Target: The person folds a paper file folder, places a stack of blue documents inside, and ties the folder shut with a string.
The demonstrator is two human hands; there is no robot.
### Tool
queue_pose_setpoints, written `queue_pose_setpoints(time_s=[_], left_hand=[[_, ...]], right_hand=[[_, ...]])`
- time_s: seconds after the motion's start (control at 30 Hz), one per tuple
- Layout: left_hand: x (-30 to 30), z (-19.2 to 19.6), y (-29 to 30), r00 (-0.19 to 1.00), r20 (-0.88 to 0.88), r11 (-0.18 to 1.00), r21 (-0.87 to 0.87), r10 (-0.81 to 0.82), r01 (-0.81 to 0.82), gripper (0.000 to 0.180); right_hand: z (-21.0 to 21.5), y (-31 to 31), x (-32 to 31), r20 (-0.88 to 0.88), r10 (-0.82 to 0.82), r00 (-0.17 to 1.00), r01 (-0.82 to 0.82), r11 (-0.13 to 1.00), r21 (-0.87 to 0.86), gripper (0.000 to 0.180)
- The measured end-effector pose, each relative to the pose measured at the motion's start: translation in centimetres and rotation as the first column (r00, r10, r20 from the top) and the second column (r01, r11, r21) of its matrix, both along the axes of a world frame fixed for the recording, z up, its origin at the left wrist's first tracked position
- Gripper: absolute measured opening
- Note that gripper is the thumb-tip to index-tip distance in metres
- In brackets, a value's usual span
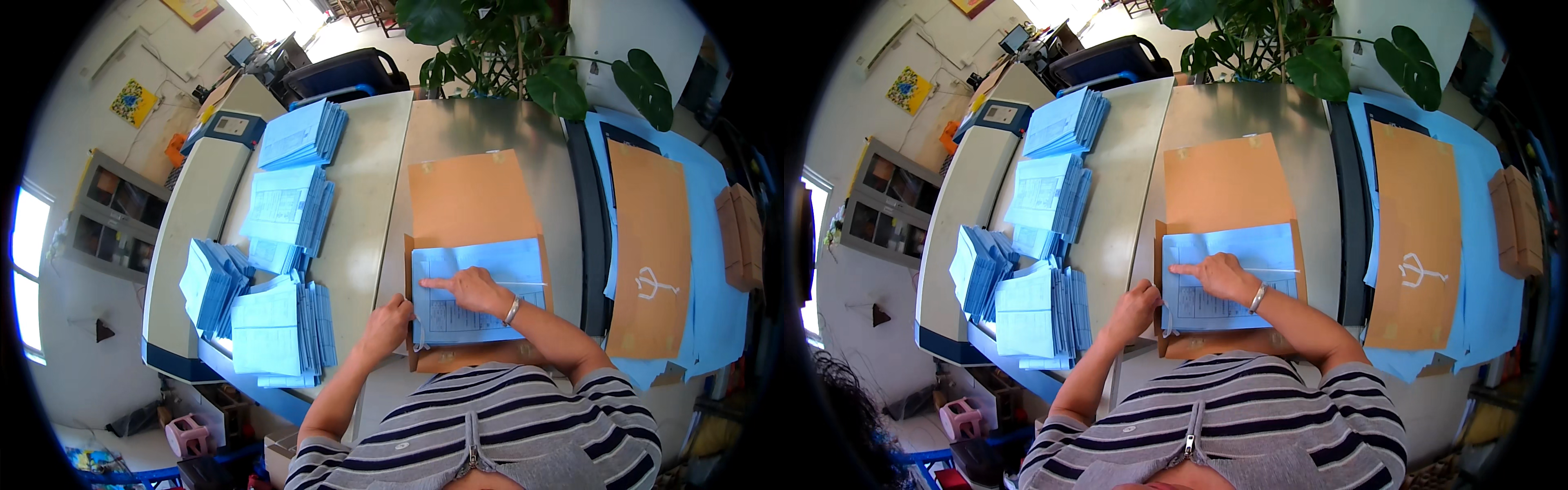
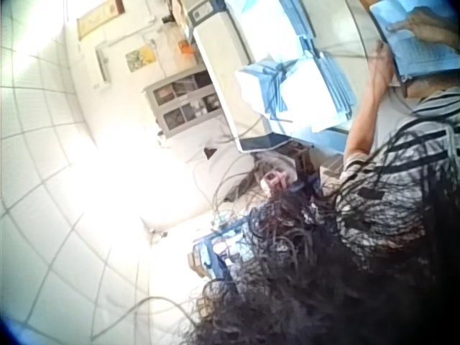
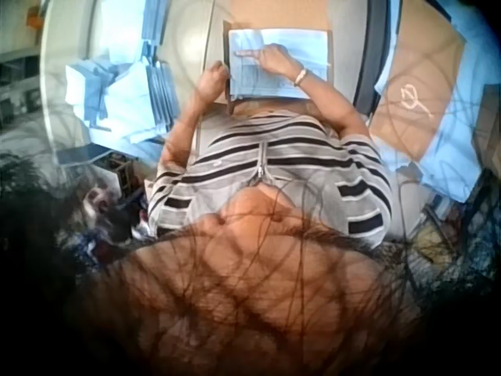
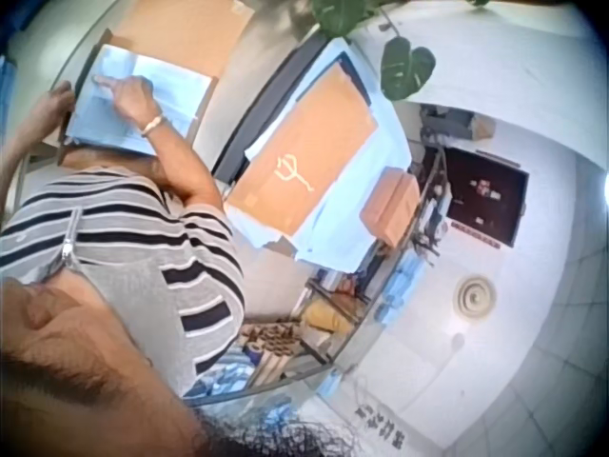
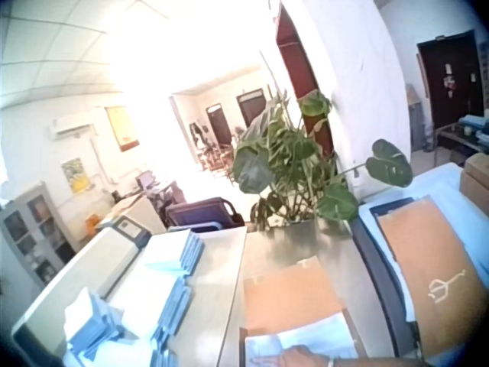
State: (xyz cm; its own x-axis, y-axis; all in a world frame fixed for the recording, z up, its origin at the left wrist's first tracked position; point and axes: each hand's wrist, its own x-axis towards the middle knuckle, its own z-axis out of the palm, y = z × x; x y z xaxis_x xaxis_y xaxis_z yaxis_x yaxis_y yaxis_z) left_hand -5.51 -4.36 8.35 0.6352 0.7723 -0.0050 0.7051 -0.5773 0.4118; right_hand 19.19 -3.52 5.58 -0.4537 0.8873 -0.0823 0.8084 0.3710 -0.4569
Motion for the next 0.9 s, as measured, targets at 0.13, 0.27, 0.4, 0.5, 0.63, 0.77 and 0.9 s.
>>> queue_pose_setpoints(time_s=[0.13, 0.27, 0.4, 0.5, 0.63, 0.77, 0.9], left_hand=[[0.3, -0.5, -0.1, 0.983, 0.166, 0.997, 0.005, 0.073, -0.074, 0.011], [0.2, -2.5, 0.7, 0.848, 0.442, 0.936, -0.314, 0.294, -0.161, 0.012], [0.1, -2.6, 0.6, 0.803, 0.483, 0.887, -0.447, 0.348, -0.116, 0.017], [-1.1, -3.5, 0.7, 0.756, 0.458, 0.738, -0.673, 0.467, -0.049, 0.021], [-0.6, -2.1, -0.3, 0.680, 0.437, 0.594, -0.805, 0.589, 0.003, 0.029], [0.5, -2.1, -2.3, 0.890, 0.429, 0.958, -0.286, 0.154, -0.028, 0.033], [2.4, 0.8, -2.6, 0.913, 0.403, 0.995, -0.052, -0.053, 0.081, 0.032]], right_hand=[[0.0, -0.1, -0.1, 0.019, -0.002, 1.000, 0.001, 1.000, 0.009, 0.069], [0.1, 0.0, -0.3, 0.019, -0.004, 1.000, 0.003, 1.000, 0.011, 0.071], [0.3, 0.0, -0.1, 0.036, -0.010, 0.999, 0.010, 1.000, -0.002, 0.072], [0.3, 0.0, -0.3, 0.064, -0.010, 0.998, 0.011, 1.000, -0.023, 0.073], [-0.1, -0.1, 0.0, 0.030, -0.022, 0.999, 0.021, 1.000, 0.015, 0.073], [0.2, -0.2, -0.4, 0.033, -0.016, 0.999, 0.016, 1.000, 0.008, 0.073], [-0.2, 0.0, -0.2, 0.039, -0.030, 0.999, 0.030, 1.000, 0.001, 0.074]])
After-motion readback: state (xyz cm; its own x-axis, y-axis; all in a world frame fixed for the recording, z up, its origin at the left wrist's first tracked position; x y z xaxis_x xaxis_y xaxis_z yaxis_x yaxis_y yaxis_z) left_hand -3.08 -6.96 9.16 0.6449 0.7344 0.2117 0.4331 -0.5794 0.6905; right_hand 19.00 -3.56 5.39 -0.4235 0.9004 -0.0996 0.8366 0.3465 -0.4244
